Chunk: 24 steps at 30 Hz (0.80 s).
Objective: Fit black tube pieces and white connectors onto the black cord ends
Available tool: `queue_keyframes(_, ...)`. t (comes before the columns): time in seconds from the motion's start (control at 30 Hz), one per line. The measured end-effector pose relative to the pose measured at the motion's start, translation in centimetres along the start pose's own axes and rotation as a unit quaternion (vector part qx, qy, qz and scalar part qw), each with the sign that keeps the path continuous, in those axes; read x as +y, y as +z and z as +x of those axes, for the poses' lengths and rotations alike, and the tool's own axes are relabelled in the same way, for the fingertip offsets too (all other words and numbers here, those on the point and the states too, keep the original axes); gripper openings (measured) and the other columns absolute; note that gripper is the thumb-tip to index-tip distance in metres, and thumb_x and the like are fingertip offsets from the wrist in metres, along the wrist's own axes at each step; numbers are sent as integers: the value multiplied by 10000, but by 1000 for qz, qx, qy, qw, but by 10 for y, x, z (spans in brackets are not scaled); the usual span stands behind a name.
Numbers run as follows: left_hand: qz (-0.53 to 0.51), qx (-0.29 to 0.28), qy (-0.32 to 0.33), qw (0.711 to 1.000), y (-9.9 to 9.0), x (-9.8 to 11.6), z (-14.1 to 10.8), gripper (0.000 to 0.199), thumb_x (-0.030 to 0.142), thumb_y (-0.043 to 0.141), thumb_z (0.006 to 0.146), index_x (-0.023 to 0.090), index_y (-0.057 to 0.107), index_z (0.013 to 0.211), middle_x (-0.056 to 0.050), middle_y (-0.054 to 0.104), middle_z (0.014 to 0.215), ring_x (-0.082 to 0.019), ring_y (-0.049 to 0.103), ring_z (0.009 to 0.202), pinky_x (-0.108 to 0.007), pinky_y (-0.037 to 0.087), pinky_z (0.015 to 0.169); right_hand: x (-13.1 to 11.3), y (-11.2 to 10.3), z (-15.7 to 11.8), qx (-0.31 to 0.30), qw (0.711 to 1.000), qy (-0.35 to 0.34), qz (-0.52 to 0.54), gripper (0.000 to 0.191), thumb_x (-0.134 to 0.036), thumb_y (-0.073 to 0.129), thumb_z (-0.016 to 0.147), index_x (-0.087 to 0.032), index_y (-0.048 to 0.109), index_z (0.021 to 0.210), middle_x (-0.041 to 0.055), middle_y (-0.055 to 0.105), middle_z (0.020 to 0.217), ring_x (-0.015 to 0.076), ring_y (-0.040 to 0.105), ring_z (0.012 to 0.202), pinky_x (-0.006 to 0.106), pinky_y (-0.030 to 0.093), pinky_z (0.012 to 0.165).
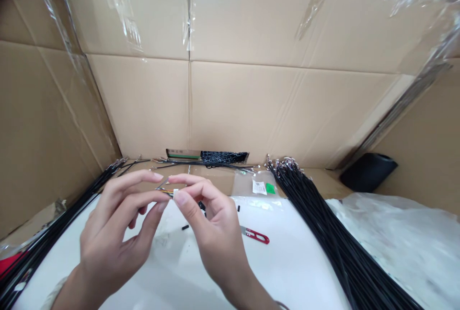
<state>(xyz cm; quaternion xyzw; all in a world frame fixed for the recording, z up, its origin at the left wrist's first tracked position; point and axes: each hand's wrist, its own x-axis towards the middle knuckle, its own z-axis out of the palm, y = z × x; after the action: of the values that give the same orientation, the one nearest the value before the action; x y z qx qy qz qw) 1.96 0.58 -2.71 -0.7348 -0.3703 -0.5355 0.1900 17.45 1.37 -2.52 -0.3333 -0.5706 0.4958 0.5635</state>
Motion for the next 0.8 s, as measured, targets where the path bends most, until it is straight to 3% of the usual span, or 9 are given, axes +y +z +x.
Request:
queue_keyframes(0.17, 17, -13, 13, 1000, -4, 3, 3, 114, 47, 599, 939, 155, 631, 953, -75, 655, 1142, -37, 579, 583, -205, 489, 500, -1, -5, 4, -13, 1000, 17, 12, 231, -444, 717, 918, -258, 736, 782, 36, 757, 1214, 240, 645, 1249, 413, 471, 1075)
queue_keyframes(0.4, 32, -16, 14, 999, -6, 3, 5, 110, 77, 574, 961, 170, 631, 951, -82, 683, 1112, -59, 617, 602, -191, 486, 465, -2, -5, 4, -18, 999, 22, 19, 234, -448, 739, 898, -260, 740, 760, 27, 768, 1170, 223, 682, 1178, 384, 506, 1037)
queue_keyframes(0.8, 18, -4, 11, 1000, -2, 4, 2, 126, 52, 571, 945, 165, 629, 937, -74, 702, 1068, -52, 635, 602, -174, 478, 463, -1, -1, 0, 11, 1000, 2, -20, 242, -447, 722, 907, -248, 715, 768, 43, 755, 1180, 252, 679, 1152, 426, 485, 1032)
